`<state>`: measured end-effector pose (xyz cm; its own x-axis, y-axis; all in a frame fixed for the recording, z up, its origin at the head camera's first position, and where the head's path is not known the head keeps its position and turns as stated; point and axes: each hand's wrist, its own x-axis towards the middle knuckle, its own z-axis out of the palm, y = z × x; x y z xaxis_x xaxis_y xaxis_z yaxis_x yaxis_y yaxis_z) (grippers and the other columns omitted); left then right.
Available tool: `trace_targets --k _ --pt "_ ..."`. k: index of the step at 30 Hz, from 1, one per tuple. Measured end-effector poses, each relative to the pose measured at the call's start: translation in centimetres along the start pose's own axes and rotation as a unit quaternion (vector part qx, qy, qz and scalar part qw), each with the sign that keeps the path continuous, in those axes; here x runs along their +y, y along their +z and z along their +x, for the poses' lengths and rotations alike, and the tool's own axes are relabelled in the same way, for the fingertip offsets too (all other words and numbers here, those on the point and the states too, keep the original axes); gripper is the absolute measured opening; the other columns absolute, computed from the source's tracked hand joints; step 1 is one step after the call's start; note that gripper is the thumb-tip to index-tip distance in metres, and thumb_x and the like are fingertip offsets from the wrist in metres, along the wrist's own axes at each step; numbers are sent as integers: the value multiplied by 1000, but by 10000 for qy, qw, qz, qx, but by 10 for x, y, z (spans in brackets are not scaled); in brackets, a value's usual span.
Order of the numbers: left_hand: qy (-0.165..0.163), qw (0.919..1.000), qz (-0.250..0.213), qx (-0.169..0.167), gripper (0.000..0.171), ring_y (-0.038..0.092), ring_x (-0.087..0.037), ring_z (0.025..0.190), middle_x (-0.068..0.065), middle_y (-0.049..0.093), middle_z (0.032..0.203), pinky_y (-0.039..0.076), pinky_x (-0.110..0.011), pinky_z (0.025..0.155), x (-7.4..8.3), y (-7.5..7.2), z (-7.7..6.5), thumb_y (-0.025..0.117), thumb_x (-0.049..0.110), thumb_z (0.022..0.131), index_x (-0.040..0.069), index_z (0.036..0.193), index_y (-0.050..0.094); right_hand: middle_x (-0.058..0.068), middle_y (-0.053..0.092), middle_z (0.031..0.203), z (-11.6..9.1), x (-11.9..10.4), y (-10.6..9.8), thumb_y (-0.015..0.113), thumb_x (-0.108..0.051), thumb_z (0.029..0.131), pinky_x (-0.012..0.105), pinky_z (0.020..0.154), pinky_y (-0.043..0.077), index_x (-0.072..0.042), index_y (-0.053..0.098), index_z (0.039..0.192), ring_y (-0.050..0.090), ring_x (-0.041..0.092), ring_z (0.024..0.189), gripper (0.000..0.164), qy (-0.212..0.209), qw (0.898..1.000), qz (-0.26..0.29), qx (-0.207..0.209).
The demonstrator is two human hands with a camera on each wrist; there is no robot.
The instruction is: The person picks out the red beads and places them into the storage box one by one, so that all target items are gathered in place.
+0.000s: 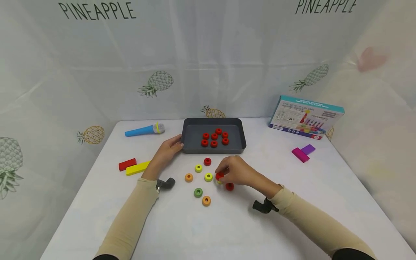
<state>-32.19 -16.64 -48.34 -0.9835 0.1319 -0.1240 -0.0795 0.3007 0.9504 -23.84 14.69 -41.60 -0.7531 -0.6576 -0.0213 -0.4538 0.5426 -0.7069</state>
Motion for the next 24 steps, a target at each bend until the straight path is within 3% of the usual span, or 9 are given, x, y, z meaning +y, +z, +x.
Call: trace_targets --k 7,14,24 --pt "-19 10000 58 47 59 42 -17 147 1 37 164 38 -36 121 -1 -1 2 61 28 102 25 157 38 7 74 101 17 4 -17 81 -1 81 40 83 64 -1 78 105 74 17 90 25 -58 9998 -144 154" --pt "10 9999 98 33 59 43 -16 147 2 38 163 38 -35 121 -1 1 1 61 29 103 27 157 39 7 74 100 30 15 -36 82 -1 80 28 79 64 -5 79 102 73 18 89 23 -35 9980 -373 502" --pt "69 9998 189 50 59 43 -17 147 1 38 163 38 -36 121 -2 -1 2 60 28 103 25 158 38 8 75 99 45 37 -55 84 -6 81 22 71 58 -2 79 105 67 19 87 25 201 9915 -886 926"
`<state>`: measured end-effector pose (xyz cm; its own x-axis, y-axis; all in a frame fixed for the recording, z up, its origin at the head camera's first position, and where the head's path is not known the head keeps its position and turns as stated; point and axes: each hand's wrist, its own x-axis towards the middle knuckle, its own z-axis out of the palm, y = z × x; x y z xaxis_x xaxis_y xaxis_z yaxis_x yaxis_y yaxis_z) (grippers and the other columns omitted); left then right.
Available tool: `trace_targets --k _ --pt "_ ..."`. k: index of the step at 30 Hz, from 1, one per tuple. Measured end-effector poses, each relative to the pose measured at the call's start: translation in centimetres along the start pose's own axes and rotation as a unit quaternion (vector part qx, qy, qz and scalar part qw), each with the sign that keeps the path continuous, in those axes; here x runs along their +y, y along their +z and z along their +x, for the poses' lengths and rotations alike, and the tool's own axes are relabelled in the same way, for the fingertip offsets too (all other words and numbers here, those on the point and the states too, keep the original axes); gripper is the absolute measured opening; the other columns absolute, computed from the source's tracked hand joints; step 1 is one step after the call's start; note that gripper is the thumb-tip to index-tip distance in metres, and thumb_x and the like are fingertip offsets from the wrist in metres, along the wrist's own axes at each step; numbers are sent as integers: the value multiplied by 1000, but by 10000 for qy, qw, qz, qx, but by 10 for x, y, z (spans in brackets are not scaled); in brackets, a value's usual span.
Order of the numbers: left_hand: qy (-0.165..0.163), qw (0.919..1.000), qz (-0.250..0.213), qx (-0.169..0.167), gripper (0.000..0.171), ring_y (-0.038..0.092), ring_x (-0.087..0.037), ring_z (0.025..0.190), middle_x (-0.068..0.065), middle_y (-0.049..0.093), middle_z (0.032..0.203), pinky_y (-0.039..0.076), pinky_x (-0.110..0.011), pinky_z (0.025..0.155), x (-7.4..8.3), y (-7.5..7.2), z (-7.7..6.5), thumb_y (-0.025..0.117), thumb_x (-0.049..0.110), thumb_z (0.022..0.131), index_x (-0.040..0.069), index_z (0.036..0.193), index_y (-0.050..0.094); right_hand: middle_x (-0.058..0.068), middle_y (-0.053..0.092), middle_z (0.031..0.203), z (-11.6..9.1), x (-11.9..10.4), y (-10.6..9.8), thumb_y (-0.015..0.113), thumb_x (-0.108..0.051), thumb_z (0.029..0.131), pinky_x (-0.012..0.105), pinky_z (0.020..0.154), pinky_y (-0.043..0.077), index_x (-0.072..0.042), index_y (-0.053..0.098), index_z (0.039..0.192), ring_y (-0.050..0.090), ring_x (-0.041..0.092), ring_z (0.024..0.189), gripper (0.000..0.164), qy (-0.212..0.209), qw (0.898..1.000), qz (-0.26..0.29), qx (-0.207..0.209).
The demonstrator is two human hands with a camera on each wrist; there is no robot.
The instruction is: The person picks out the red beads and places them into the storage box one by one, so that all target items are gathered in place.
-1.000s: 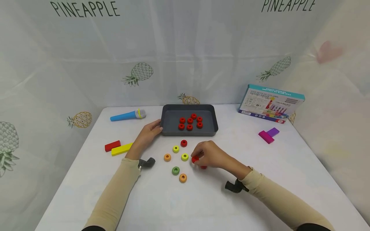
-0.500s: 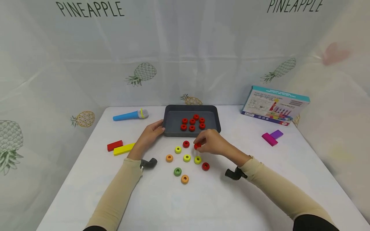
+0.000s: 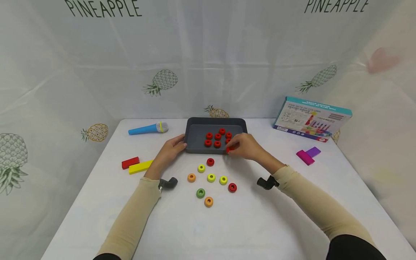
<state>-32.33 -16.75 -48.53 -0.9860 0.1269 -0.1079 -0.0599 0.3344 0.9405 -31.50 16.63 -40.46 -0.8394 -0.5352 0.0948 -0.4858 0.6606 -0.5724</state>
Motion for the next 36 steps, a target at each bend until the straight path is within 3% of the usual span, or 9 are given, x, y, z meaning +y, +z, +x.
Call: trace_targets --k 13,19,36 --pt "-106 9999 5 16 59 43 -16 147 3 38 163 37 -36 122 -1 -1 0 61 29 102 29 157 39 15 74 111 16 30 -1 78 -6 86 40 82 60 -2 77 114 64 26 97 28 802 9966 -188 29" --pt "-77 10000 52 -11 59 43 -16 147 2 38 163 38 -35 121 -1 -1 1 61 29 102 27 157 39 17 74 112 20 37 3 77 -7 87 40 82 60 -1 76 116 63 27 98 30 1058 9942 -204 -6" --pt "-131 9999 56 33 59 43 -15 147 4 38 163 37 -36 122 0 1 2 61 30 102 28 157 39 19 76 105 33 50 10 73 1 85 36 76 64 3 76 110 69 24 88 25 1133 9928 -281 -271"
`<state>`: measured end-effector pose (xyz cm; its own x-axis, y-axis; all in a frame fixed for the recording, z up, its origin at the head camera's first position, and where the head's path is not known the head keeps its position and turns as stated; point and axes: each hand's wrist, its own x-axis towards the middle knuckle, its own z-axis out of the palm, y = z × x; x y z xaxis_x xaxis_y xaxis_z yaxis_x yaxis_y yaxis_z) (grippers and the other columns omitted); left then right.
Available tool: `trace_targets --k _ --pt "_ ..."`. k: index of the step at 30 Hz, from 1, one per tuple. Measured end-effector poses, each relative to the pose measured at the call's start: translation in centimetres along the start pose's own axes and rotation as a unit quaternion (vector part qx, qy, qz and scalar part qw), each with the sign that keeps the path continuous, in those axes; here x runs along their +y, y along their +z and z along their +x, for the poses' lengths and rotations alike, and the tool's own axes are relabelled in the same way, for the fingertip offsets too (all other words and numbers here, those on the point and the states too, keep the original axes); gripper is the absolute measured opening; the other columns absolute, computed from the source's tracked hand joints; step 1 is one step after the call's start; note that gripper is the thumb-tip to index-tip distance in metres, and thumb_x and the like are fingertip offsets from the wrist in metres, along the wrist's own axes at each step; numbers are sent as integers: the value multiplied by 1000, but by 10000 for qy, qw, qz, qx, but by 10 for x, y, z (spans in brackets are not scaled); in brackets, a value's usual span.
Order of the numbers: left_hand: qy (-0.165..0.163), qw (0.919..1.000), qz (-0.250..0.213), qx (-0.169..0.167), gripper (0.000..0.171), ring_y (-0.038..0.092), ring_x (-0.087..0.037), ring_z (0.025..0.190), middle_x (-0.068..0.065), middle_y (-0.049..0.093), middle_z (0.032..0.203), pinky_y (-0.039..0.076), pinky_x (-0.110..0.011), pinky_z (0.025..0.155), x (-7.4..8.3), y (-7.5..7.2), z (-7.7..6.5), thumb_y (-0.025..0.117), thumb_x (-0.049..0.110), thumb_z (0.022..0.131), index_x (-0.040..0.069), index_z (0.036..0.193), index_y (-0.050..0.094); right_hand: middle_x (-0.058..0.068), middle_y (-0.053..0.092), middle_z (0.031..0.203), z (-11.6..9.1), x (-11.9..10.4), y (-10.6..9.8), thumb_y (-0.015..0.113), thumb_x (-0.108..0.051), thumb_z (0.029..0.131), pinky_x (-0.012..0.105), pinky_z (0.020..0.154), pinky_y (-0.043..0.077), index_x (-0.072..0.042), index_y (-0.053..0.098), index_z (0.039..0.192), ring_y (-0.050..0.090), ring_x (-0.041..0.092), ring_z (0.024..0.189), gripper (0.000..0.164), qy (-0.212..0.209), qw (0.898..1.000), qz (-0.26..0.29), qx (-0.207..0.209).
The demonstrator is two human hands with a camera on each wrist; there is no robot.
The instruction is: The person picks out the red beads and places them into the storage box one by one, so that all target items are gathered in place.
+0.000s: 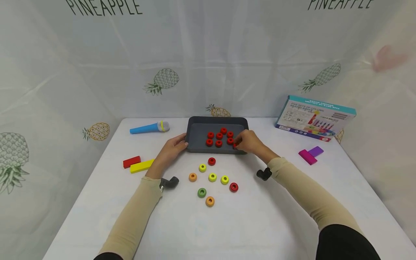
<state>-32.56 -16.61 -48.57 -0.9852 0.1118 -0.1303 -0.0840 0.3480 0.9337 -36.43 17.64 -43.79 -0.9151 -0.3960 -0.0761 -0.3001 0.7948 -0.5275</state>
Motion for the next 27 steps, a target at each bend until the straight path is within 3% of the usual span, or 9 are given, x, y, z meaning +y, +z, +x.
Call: trace_targets --k 16,27 --pt "-37 9999 -104 -15 59 43 -15 147 4 39 163 36 -36 122 1 -1 -1 62 31 102 29 156 39 18 76 104 -2 0 -3 75 -2 85 34 74 63 2 76 110 69 23 86 25 -44 10000 78 15" --pt "-24 10000 -25 -2 59 43 -15 147 3 39 163 35 -37 123 2 -1 -4 61 31 102 29 157 39 15 76 109 -15 -9 -9 76 -8 87 43 83 61 -1 76 113 68 27 97 27 -74 9994 -11 330"
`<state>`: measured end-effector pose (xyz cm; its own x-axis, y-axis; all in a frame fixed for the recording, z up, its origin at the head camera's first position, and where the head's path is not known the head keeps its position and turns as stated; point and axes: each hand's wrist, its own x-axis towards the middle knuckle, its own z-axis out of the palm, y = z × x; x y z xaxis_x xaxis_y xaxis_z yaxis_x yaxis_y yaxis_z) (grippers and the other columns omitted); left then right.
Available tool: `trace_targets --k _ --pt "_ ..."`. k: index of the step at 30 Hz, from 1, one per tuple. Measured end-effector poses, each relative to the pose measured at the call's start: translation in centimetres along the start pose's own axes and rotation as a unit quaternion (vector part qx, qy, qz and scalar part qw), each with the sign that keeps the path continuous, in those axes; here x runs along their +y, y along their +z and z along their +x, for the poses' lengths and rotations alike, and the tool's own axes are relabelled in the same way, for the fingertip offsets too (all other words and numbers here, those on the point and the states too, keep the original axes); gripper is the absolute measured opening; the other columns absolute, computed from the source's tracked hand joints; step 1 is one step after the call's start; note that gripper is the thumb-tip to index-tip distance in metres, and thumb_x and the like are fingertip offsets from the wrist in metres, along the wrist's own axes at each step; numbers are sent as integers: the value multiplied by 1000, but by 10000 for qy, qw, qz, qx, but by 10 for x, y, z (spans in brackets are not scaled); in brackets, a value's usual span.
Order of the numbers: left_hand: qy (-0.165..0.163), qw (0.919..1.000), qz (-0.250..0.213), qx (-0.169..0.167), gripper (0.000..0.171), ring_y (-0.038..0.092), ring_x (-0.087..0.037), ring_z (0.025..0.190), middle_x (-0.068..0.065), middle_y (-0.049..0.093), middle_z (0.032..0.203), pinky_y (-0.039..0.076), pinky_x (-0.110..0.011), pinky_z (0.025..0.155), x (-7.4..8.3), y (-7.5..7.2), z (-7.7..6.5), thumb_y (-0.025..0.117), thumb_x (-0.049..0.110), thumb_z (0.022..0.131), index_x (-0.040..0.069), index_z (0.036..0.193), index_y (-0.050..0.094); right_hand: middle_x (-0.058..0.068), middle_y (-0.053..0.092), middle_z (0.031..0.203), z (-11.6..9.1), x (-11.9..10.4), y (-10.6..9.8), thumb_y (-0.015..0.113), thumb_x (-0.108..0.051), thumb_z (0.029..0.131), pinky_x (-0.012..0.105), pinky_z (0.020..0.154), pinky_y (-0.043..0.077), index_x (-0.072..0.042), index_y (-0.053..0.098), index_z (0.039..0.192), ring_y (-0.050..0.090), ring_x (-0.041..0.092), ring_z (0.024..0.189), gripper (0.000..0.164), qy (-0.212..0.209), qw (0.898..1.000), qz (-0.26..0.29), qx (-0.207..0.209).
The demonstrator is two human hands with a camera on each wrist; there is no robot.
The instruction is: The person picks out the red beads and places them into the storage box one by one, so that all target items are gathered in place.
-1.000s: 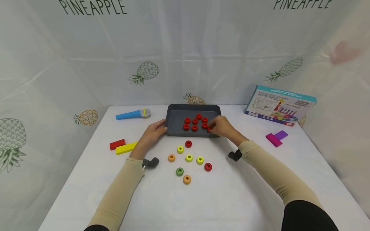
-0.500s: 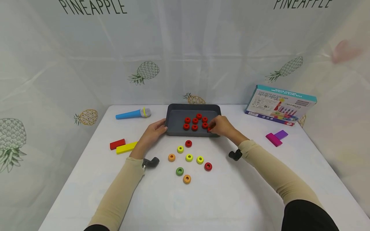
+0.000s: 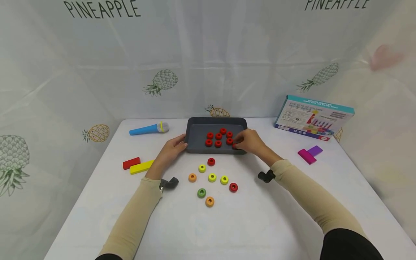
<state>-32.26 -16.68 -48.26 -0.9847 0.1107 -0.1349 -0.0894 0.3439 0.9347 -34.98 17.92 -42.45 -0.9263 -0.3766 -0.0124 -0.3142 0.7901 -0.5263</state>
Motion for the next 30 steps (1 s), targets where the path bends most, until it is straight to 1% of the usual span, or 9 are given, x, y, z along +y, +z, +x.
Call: trace_targets --k 5,9,17,24,30 --pt "14 10000 32 5 58 44 -16 146 3 39 163 35 -37 123 -1 2 0 61 31 102 29 157 39 15 74 107 -16 -7 -2 77 -10 87 42 81 60 -2 76 113 67 27 95 28 -46 9996 122 255" --pt "2 10000 94 14 59 44 -15 146 3 39 163 36 -37 123 -2 2 1 61 32 102 30 157 39 16 74 108 -30 -13 0 77 -10 87 41 82 61 -1 76 112 67 25 94 27 -133 9988 334 319" --pt "-29 9997 218 45 59 44 -16 146 4 39 163 34 -39 124 0 1 1 61 33 102 30 157 39 18 74 108 -57 -23 11 80 -6 84 43 87 62 1 76 110 69 26 95 28 -504 9966 625 179" --pt "8 9997 237 42 59 44 -17 146 3 38 163 36 -38 123 2 2 0 60 32 102 28 157 38 16 74 110 -79 -30 20 81 -10 84 40 90 62 -1 75 113 72 28 100 31 -507 9940 950 -198" --pt "-3 9998 214 32 59 44 -16 146 3 39 163 37 -38 122 0 3 2 61 32 102 28 157 38 11 74 107 -100 -34 37 84 -12 81 38 88 63 -3 76 110 71 26 97 31 -655 9935 913 -192"
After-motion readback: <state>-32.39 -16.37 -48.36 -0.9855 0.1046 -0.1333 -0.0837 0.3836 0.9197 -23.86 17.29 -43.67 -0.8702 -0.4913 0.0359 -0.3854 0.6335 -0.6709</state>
